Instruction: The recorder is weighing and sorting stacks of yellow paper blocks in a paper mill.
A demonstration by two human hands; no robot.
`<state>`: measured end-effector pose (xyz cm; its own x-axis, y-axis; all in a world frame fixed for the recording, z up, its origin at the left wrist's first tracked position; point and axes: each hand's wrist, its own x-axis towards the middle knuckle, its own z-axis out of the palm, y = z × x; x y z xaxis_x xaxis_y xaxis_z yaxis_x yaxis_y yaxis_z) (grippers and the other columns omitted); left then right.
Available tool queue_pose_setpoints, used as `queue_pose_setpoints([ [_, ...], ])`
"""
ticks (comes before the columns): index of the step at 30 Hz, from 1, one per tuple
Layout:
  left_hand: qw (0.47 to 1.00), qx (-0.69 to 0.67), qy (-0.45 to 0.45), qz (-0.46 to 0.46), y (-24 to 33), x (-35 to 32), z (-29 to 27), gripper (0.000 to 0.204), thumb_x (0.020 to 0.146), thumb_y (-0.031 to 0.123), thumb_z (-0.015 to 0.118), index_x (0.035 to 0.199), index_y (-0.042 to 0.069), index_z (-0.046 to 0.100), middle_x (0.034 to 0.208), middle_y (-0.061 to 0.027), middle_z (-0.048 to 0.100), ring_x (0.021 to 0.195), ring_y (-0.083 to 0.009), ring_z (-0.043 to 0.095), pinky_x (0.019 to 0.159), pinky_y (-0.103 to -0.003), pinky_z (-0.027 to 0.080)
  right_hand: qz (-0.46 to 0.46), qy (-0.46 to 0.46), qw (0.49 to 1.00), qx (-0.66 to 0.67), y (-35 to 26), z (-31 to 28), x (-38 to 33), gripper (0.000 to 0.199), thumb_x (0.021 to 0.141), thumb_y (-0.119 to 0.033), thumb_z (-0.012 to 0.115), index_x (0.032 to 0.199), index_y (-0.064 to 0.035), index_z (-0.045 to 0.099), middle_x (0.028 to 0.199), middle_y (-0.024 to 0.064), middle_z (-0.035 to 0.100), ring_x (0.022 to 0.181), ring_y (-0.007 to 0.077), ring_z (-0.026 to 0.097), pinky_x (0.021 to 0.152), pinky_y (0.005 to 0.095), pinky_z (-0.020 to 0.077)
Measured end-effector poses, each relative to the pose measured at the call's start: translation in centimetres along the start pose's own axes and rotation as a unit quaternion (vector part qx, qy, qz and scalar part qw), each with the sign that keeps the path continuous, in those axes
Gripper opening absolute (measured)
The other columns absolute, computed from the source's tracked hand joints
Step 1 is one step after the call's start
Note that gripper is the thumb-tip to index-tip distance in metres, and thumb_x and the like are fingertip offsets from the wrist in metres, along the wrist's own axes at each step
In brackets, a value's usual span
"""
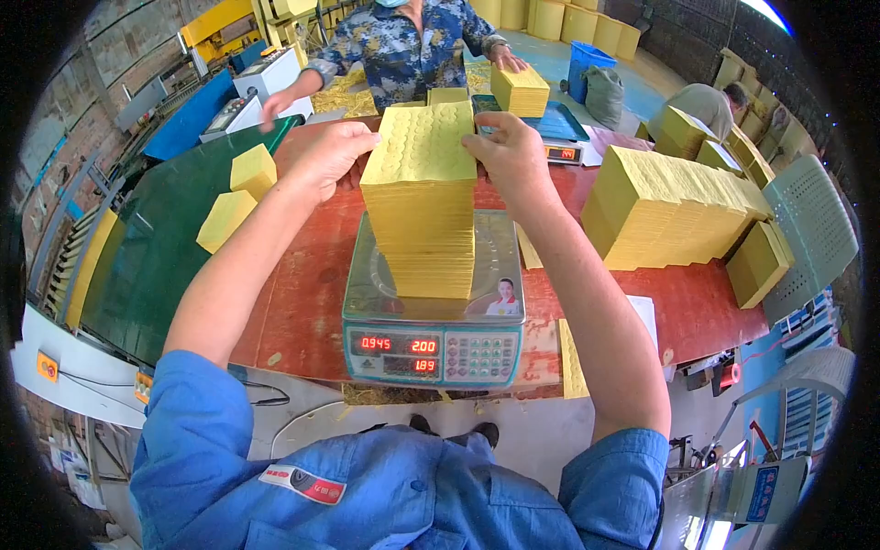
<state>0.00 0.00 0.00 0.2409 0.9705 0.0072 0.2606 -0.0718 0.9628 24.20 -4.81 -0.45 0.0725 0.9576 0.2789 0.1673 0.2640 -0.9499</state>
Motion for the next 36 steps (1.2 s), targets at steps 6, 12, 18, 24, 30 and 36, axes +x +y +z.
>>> queue_pose_setpoints([
  [6,1.0,0.009,-0.001,0.017,-0.4,-0.7,0.3,0.026,0.097,0.029,0.054,0.076,0.013,0.053,0.059,0.0022,0.053,0.045,-0.0084,0.046,0.039,-0.025,0.032,-0.041,0.035,0.998,-0.027,1.2,0.5,0.2,0.037,0.083,-0.009,0.069,0.117,0.0052,0.06,0.076,0.007,0.066,0.063,0.0107,0.06,0.055,0.0262,0.0465],
  [12,0.998,0.006,0.038,0.05,-1.1,-0.6,1.4,0.026,0.098,0.028,0.052,0.077,0.013,0.053,0.059,0.0029,0.051,0.045,-0.0071,0.044,0.04,-0.025,0.031,-0.064,0.051,0.996,-0.047,2.8,0.3,0.6,0.036,0.083,-0.011,0.07,0.115,0.0036,0.062,0.069,0.0039,0.063,0.062,0.0095,0.058,0.056,0.0263,0.0467],
  [18,0.987,-0.065,0.08,0.125,-2.0,-1.6,2.0,0.025,0.097,0.024,0.053,0.08,0.005,0.055,0.062,-0.0007,0.052,0.046,-0.0106,0.048,0.041,-0.027,0.036,-0.023,0.074,0.993,0.085,1.2,0.2,-2.1,0.028,0.091,-0.016,0.063,0.112,0.0019,0.063,0.072,0.0037,0.06,0.062,0.0094,0.054,0.055,0.0257,0.0429],
  [24,0.98,-0.116,0.131,0.095,-3.5,-7.4,0.6,0.023,0.098,0.027,0.054,0.083,0.009,0.056,0.057,0.0004,0.051,0.044,-0.008,0.045,0.039,-0.023,0.032,-0.007,0.105,0.972,0.209,2.2,-1.9,-8.6,0.028,0.097,-0.014,0.052,0.119,0.0029,0.058,0.065,-0.0005,0.043,0.055,0.0087,0.041,0.048,0.0228,0.0329],
  [30,0.966,-0.169,0.193,0.035,-7.2,-14.8,-1.4,0.021,0.098,0.025,0.054,0.082,0.011,0.055,0.056,0.0009,0.051,0.044,-0.0055,0.042,0.039,-0.02,0.03,0.069,0.069,0.949,0.299,3.1,-3.3,-17.5,0.028,0.097,-0.007,0.047,0.121,0.004,0.056,0.066,-0.0002,0.039,0.053,0.0077,0.033,0.046,0.0217,0.025],
  [36,0.952,-0.223,0.211,0.02,-8.0,-18.5,1.6,0.02,0.098,0.022,0.054,0.082,0.01,0.056,0.057,-0.0004,0.051,0.044,-0.0058,0.041,0.039,-0.021,0.03,0.11,-0.009,0.928,0.356,4.1,-2.2,-20.2,0.025,0.098,-0.007,0.047,0.119,0.0034,0.056,0.066,0.0004,0.045,0.054,0.0075,0.039,0.047,0.0217,0.0319],
])
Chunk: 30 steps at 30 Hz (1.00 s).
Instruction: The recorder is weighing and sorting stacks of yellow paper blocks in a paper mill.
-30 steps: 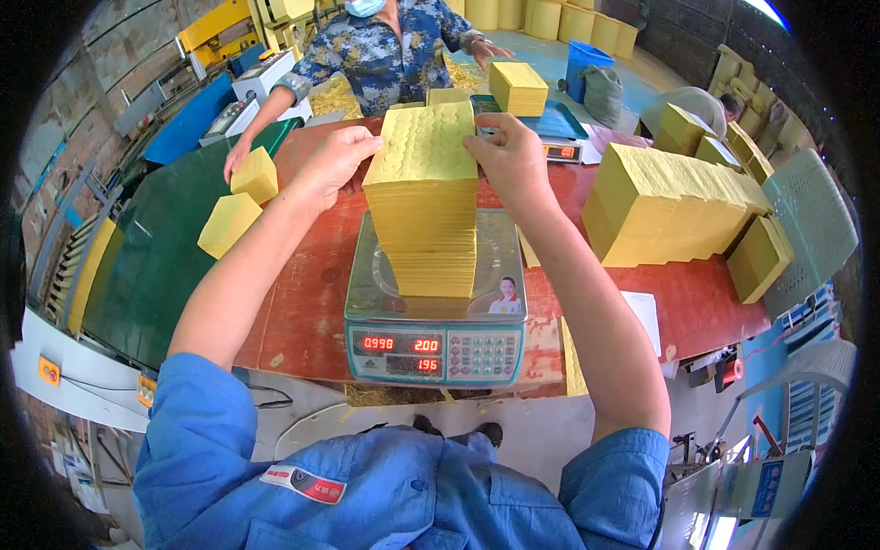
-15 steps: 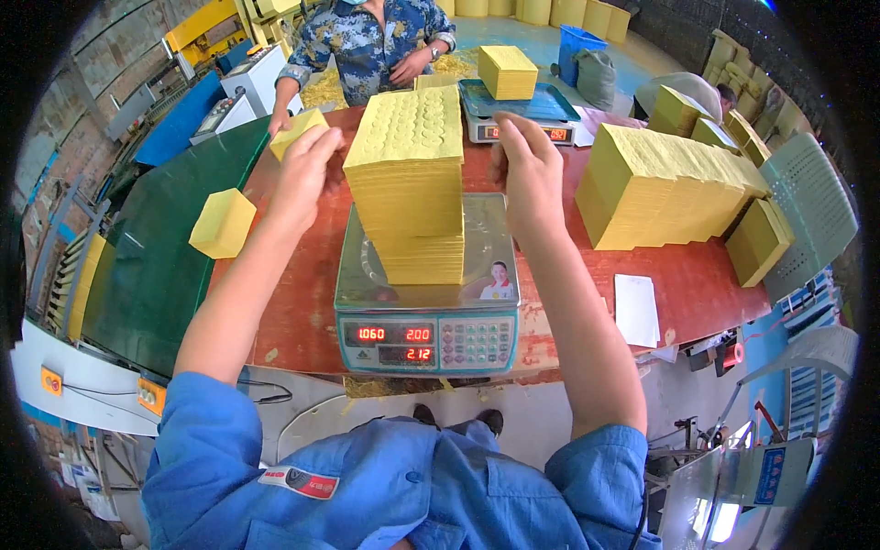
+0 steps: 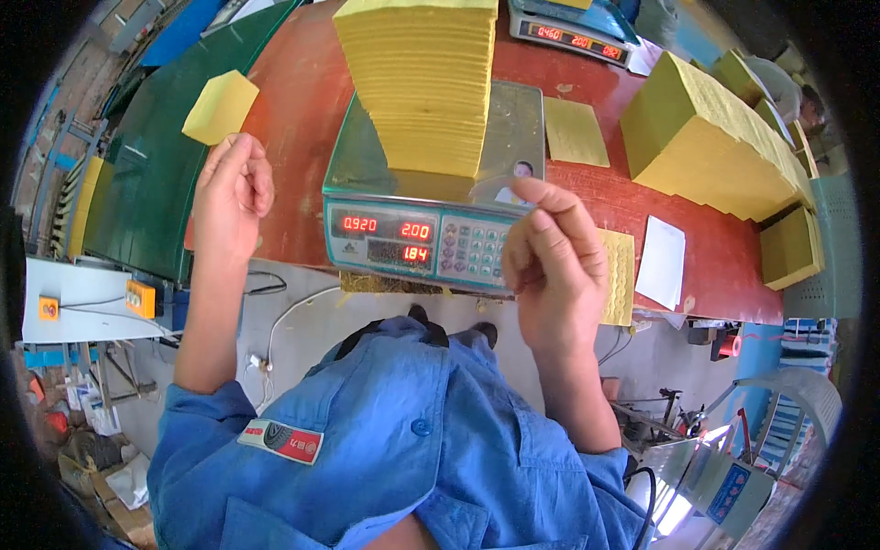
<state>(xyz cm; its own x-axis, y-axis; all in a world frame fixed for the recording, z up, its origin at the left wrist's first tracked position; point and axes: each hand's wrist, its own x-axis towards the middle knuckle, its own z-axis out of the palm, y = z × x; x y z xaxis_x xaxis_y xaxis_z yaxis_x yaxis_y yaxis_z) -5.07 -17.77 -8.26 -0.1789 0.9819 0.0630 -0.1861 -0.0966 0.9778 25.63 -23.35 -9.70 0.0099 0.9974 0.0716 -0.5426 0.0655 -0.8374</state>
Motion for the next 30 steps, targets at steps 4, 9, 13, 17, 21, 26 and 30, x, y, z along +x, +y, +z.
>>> queue_pose_setpoints([
  [4,0.999,-0.023,-0.027,0.012,0.0,-3.5,3.0,0.021,0.099,0.022,0.052,0.084,0.008,0.056,0.057,-0.0017,0.049,0.044,-0.0065,0.04,0.039,-0.021,0.028,0.014,-0.032,0.999,-0.006,0.7,1.1,-0.9,0.024,0.099,-0.008,0.048,0.118,0.0025,0.057,0.064,0.0008,0.045,0.051,0.0076,0.038,0.045,0.022,0.0331],
  [9,1.0,-0.018,-0.022,0.009,-0.5,-4.5,3.6,0.022,0.1,0.023,0.05,0.085,0.007,0.055,0.056,-0.0024,0.049,0.044,-0.0066,0.038,0.039,-0.021,0.027,0.029,-0.048,0.998,-0.004,1.0,0.7,-0.8,0.023,0.099,-0.008,0.048,0.117,0.002,0.058,0.064,0.0002,0.045,0.052,0.0074,0.038,0.045,0.0217,0.0334],
  [13,1.0,-0.014,-0.014,-0.002,-0.7,-4.7,3.3,0.022,0.1,0.023,0.05,0.085,0.007,0.055,0.056,-0.0022,0.049,0.044,-0.0064,0.039,0.039,-0.021,0.028,0.039,-0.046,0.998,-0.007,1.2,0.7,-0.8,0.023,0.099,-0.008,0.048,0.117,0.0017,0.058,0.064,-0.0006,0.045,0.051,0.0073,0.038,0.045,0.022,0.0332],
  [17,1.0,-0.011,-0.028,-0.006,-0.3,-4.3,3.3,0.021,0.099,0.023,0.052,0.085,0.007,0.056,0.057,-0.0015,0.051,0.045,-0.0062,0.042,0.04,-0.02,0.03,0.035,-0.046,0.998,0.008,1.3,0.6,-0.5,0.022,0.099,-0.008,0.048,0.116,0.0014,0.058,0.063,-0.0005,0.045,0.051,0.0072,0.037,0.045,0.022,0.0325],
  [21,0.999,0.012,-0.045,0.011,0.7,-1.8,4.2,0.022,0.099,0.023,0.052,0.085,0.008,0.057,0.059,-0.0009,0.054,0.047,-0.0068,0.047,0.042,-0.02,0.033,0.019,-0.026,0.999,0.003,1.4,-0.2,0.3,0.021,0.098,-0.008,0.049,0.115,0.0008,0.058,0.064,-0.0004,0.046,0.051,0.0072,0.039,0.045,0.0231,0.033],
  [26,0.996,0.043,-0.059,0.055,4.1,6.5,4.6,0.033,0.099,0.034,0.052,0.113,0.004,0.056,0.1,-0.0113,0.064,0.089,-0.0161,0.062,0.07,-0.029,0.05,-0.014,0.038,0.997,-0.069,1.1,-1.1,5.9,0.023,0.095,-0.01,0.053,0.114,0.0006,0.059,0.079,0.004,0.06,0.066,0.0109,0.056,0.061,0.0229,0.0416],
  [30,0.994,0.082,-0.06,0.031,5.6,13.8,6.5,0.065,0.097,0.045,0.053,0.136,-0.005,0.042,0.124,-0.0186,0.057,0.119,-0.0223,0.053,0.099,-0.037,0.042,-0.074,0.088,0.992,-0.042,2.2,-1.7,13.3,0.026,0.094,-0.013,0.054,0.117,-0.0006,0.059,0.098,0.0066,0.064,0.085,0.0126,0.06,0.073,0.0259,0.0454],
])
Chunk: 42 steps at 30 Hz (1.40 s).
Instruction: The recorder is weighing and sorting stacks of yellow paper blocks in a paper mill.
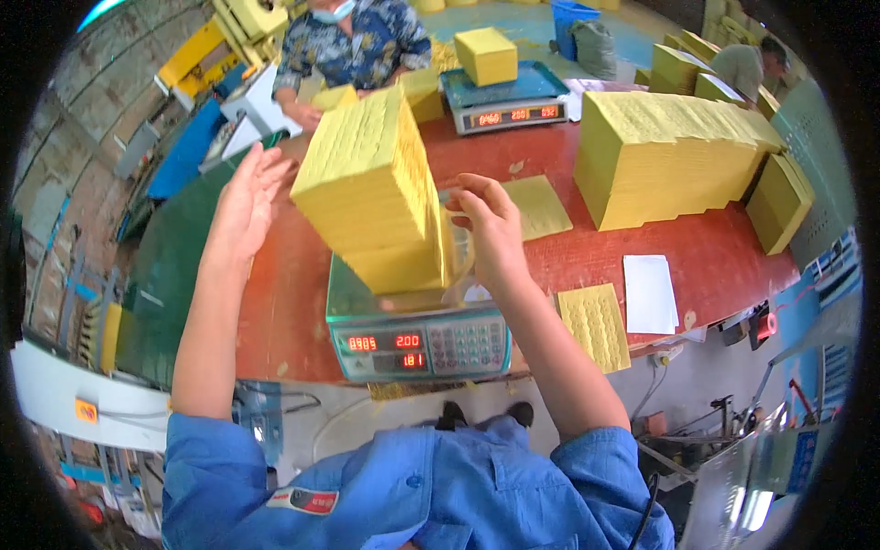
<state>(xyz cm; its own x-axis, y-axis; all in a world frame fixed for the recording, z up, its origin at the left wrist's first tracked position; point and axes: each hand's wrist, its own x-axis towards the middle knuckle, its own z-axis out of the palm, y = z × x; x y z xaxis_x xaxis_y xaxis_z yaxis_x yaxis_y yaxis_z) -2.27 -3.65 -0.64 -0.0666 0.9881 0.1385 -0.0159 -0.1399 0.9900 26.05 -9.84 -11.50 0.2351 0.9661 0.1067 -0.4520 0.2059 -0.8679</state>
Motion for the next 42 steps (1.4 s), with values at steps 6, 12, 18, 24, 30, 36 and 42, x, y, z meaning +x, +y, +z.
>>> queue_pose_setpoints([
  [6,0.973,0.015,-0.181,-0.142,-0.2,4.0,3.8,0.054,0.093,0.042,0.058,0.13,0.002,0.053,0.12,-0.0099,0.064,0.109,-0.0181,0.062,0.095,-0.034,0.047,-0.028,-0.008,0.995,-0.097,7.2,0.5,9.2,0.041,0.098,-0.031,0.051,0.127,-0.0021,0.056,0.117,0.0076,0.062,0.107,0.0168,0.057,0.09,0.0316,0.0441],
  [12,0.944,-0.002,-0.202,-0.26,1.0,0.4,4.6,0.044,0.094,0.034,0.058,0.126,0.004,0.057,0.118,-0.0079,0.066,0.105,-0.0167,0.065,0.09,-0.032,0.051,-0.032,-0.055,0.989,-0.135,8.1,1.5,5.7,0.046,0.102,-0.037,0.044,0.123,0.0016,0.057,0.115,0.0102,0.063,0.106,0.0163,0.056,0.093,0.0292,0.0422],
  [18,0.911,0.006,-0.264,-0.316,1.0,-4.3,3.6,0.046,0.096,0.032,0.055,0.13,0.002,0.053,0.121,-0.0098,0.064,0.106,-0.0189,0.064,0.093,-0.032,0.05,-0.158,0.054,0.951,-0.26,5.9,-2.0,-5.4,0.035,0.099,-0.022,0.049,0.125,0.0013,0.055,0.105,0.0189,0.065,0.104,0.0315,0.062,0.096,0.036,0.0444],
  [24,0.909,0.005,-0.297,-0.293,-0.5,-2.3,2.1,0.05,0.097,0.036,0.052,0.132,0.001,0.051,0.123,-0.0114,0.063,0.109,-0.0207,0.062,0.094,-0.034,0.05,0.06,0.023,0.99,-0.127,7.9,-5.8,-15.7,0.032,0.099,-0.021,0.052,0.122,0.0009,0.054,0.107,0.0089,0.064,0.095,0.0178,0.063,0.085,0.0314,0.05],
  [30,0.922,0.032,-0.279,-0.267,-1.6,-2.5,1.7,0.053,0.096,0.038,0.051,0.135,0.003,0.048,0.126,-0.0132,0.06,0.111,-0.024,0.06,0.095,-0.037,0.049,0.277,-0.029,0.932,0.232,7.6,-3.9,-14.3,0.029,0.099,-0.034,0.053,0.112,-0.0076,0.057,0.09,-0.0031,0.057,0.079,0.0069,0.055,0.074,0.0238,0.0479],
  [36,0.931,-0.003,-0.285,-0.228,0.1,-8.7,6.6,0.056,0.098,0.043,0.044,0.136,0.002,0.048,0.13,-0.0136,0.058,0.114,-0.0262,0.059,0.097,-0.039,0.048,0.245,-0.055,0.962,0.108,3.6,-7.4,-14.6,0.046,0.093,-0.036,0.064,0.125,-0.0042,0.059,0.106,0.0015,0.062,0.096,0.0092,0.053,0.08,0.0263,0.0417],
  [42,0.898,-0.076,-0.36,-0.24,-3.4,-12.6,22.0,0.062,0.098,0.048,0.042,0.141,0.003,0.041,0.134,-0.0116,0.053,0.123,-0.0257,0.052,0.105,-0.04,0.041,0.145,0.084,0.986,-0.015,-4.7,-23.1,-13.7,0.05,0.092,-0.032,0.062,0.129,0.0017,0.055,0.118,0.0073,0.061,0.107,0.0148,0.055,0.091,0.0292,0.0435],
])
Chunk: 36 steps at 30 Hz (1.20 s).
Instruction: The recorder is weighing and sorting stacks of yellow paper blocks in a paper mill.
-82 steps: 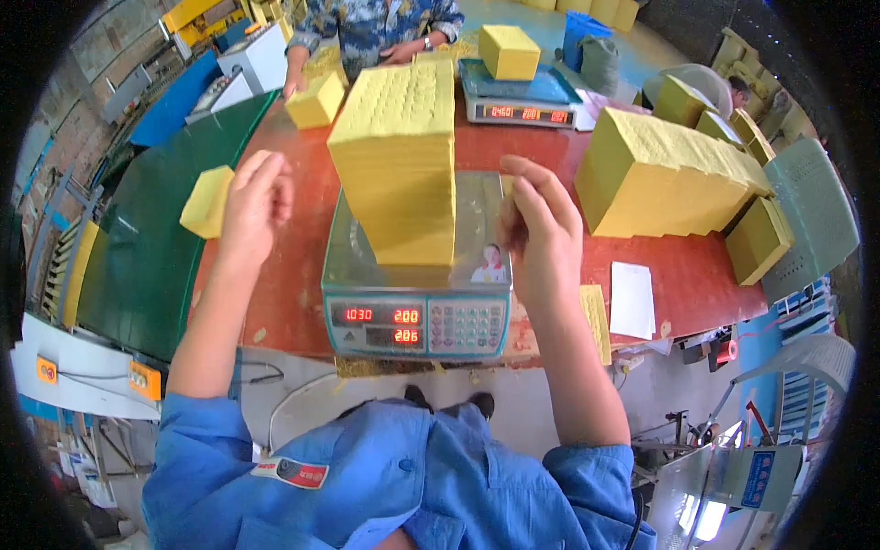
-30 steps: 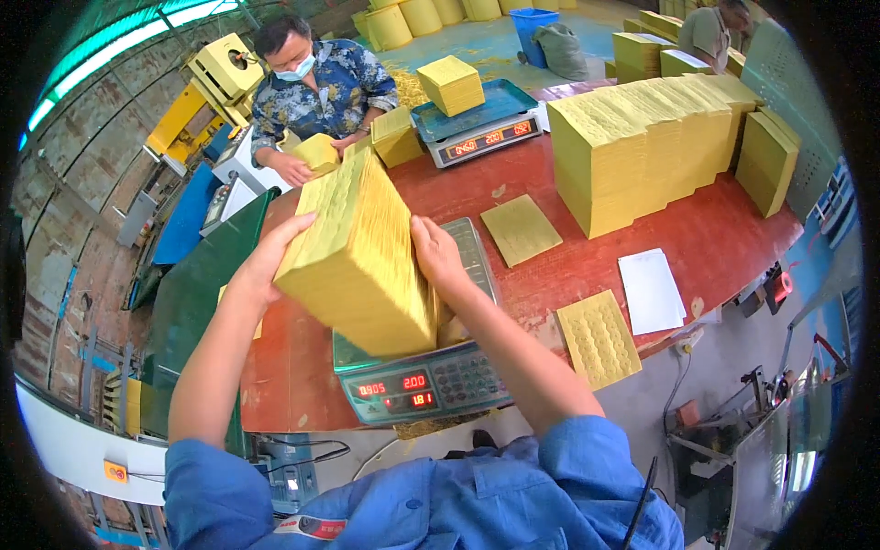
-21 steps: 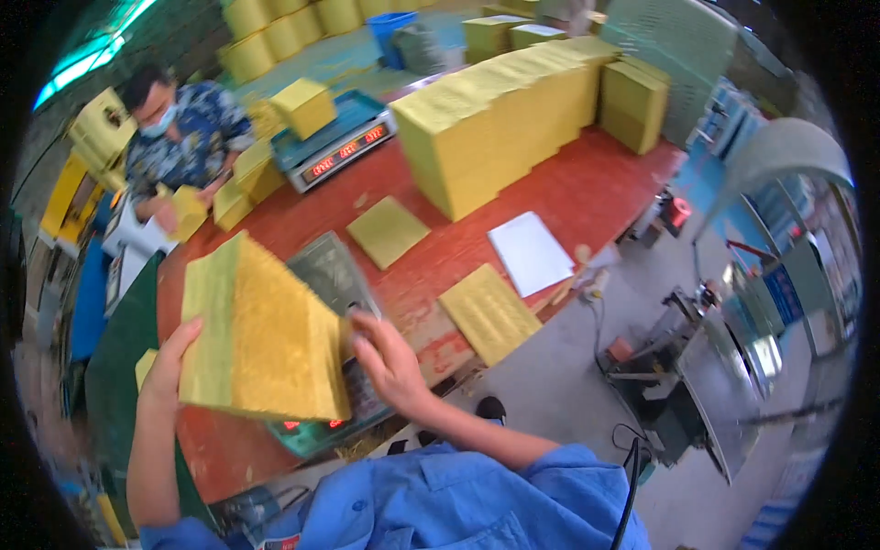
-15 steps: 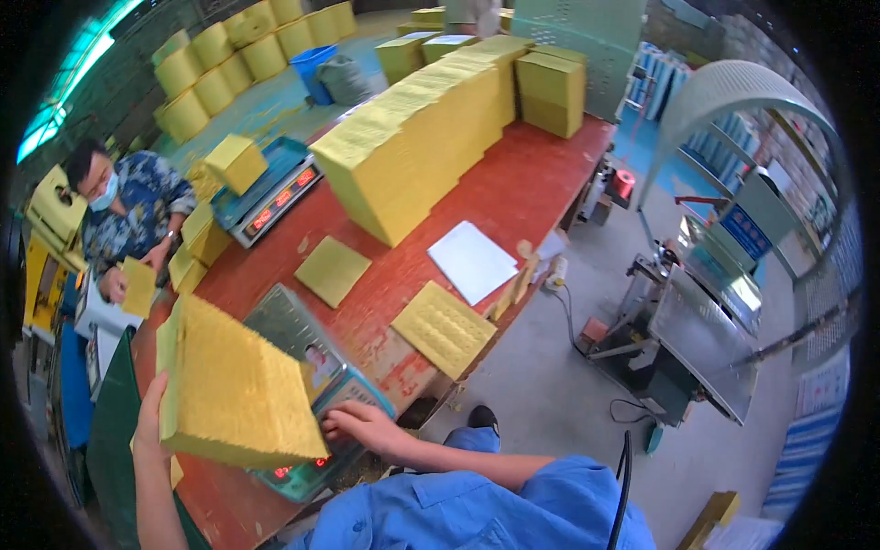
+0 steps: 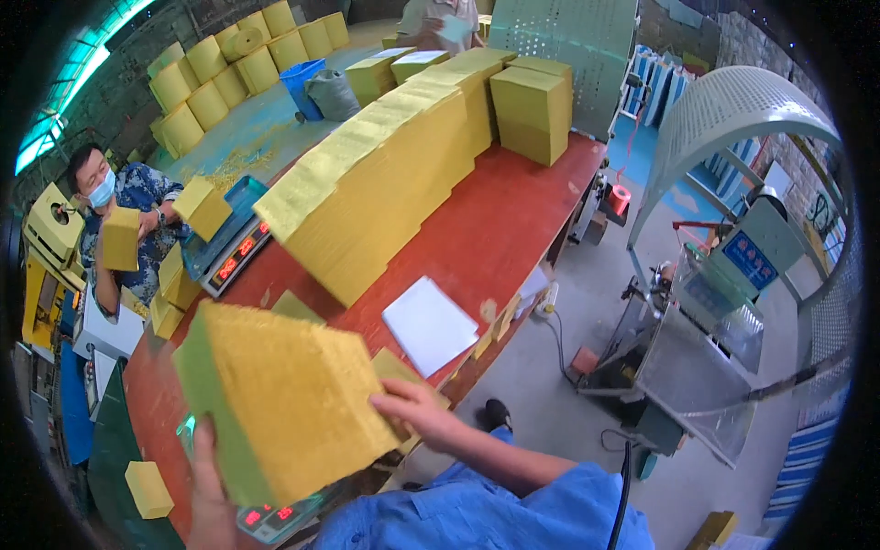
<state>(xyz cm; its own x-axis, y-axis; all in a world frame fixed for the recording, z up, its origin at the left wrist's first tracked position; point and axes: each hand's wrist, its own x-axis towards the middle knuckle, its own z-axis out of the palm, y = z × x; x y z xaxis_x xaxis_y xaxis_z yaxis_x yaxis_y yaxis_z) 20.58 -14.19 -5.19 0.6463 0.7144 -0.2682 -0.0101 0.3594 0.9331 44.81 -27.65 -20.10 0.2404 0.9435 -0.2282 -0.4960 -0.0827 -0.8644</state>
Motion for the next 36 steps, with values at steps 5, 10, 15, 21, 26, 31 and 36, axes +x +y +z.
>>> queue_pose_setpoints([
  [5,0.999,0.022,-0.033,-0.019,-3.0,13.6,15.5,0.061,0.096,0.047,0.049,0.139,0.004,0.042,0.133,-0.0101,0.053,0.119,-0.0231,0.053,0.102,-0.038,0.042,-0.041,0.109,0.991,-0.061,-8.6,-16.4,5.1,0.045,0.092,-0.026,0.057,0.124,0.0044,0.058,0.117,0.0113,0.063,0.109,0.0182,0.057,0.095,0.0293,0.0421],
  [10,0.996,-0.056,-0.064,-0.024,-6.7,29.2,26.8,0.057,0.093,0.037,0.057,0.136,0.002,0.044,0.129,-0.01,0.054,0.115,-0.0218,0.055,0.099,-0.036,0.044,-0.088,0.204,0.954,-0.2,-15.4,-31.0,10.8,0.043,0.092,-0.029,0.056,0.116,0.0044,0.063,0.114,0.0141,0.066,0.107,0.0217,0.06,0.094,0.032,0.0444],
  [15,0.985,-0.007,-0.125,-0.12,-5.2,40.0,37.1,0.07,0.09,0.051,0.057,0.138,0.002,0.042,0.136,-0.0156,0.048,0.123,-0.0279,0.05,0.093,-0.049,0.049,-0.236,0.34,0.905,-0.101,-20.7,-41.1,17.2,0.033,0.09,-0.021,0.056,0.108,0.0054,0.067,0.107,0.0131,0.068,0.097,0.021,0.062,0.087,0.0312,0.0453],
  [21,0.991,0.08,-0.059,-0.085,-5.5,47.8,44.4,0.084,0.085,0.059,0.059,0.144,0.005,0.031,0.143,-0.0194,0.039,0.127,-0.0374,0.044,0.09,-0.064,0.045,-0.294,0.457,0.833,0.108,-22.4,-47.3,23.2,0.022,0.092,-0.01,0.052,0.103,0.0023,0.066,0.094,0.0113,0.069,0.085,0.0177,0.062,0.079,0.028,0.0478],
  [26,0.993,0.059,-0.047,-0.092,-5.1,51.3,45.1,0.086,0.083,0.061,0.058,0.144,0.006,0.031,0.143,-0.0202,0.038,0.127,-0.0397,0.043,0.089,-0.067,0.044,-0.363,0.566,0.738,-0.063,-23.8,-47.6,23.9,0.016,0.092,-0.01,0.054,0.102,0.0009,0.061,0.098,0.0071,0.064,0.089,0.0168,0.058,0.082,0.029,0.0472],
  [31,0.996,0.052,-0.015,-0.074,-4.5,50.3,45.9,0.088,0.082,0.062,0.057,0.144,0.005,0.031,0.144,-0.0206,0.037,0.128,-0.0403,0.042,0.091,-0.067,0.043,-0.422,0.465,0.76,-0.168,-20.4,-42.2,18.3,0.016,0.088,-0.004,0.06,0.103,0.0006,0.057,0.094,0.0073,0.059,0.084,0.017,0.059,0.077,0.0289,0.0479],
  [36,0.993,0.06,-0.036,-0.097,-4.8,51.0,47.0,0.089,0.083,0.069,0.053,0.148,0.013,0.029,0.15,-0.0167,0.03,0.135,-0.0376,0.034,0.091,-0.065,0.045,-0.384,0.472,0.736,-0.298,-19.3,-41.7,18.9,0.026,0.084,0.001,0.061,0.109,-0.0011,0.055,0.097,0.01,0.054,0.09,0.0201,0.057,0.077,0.0302,0.0483],
])
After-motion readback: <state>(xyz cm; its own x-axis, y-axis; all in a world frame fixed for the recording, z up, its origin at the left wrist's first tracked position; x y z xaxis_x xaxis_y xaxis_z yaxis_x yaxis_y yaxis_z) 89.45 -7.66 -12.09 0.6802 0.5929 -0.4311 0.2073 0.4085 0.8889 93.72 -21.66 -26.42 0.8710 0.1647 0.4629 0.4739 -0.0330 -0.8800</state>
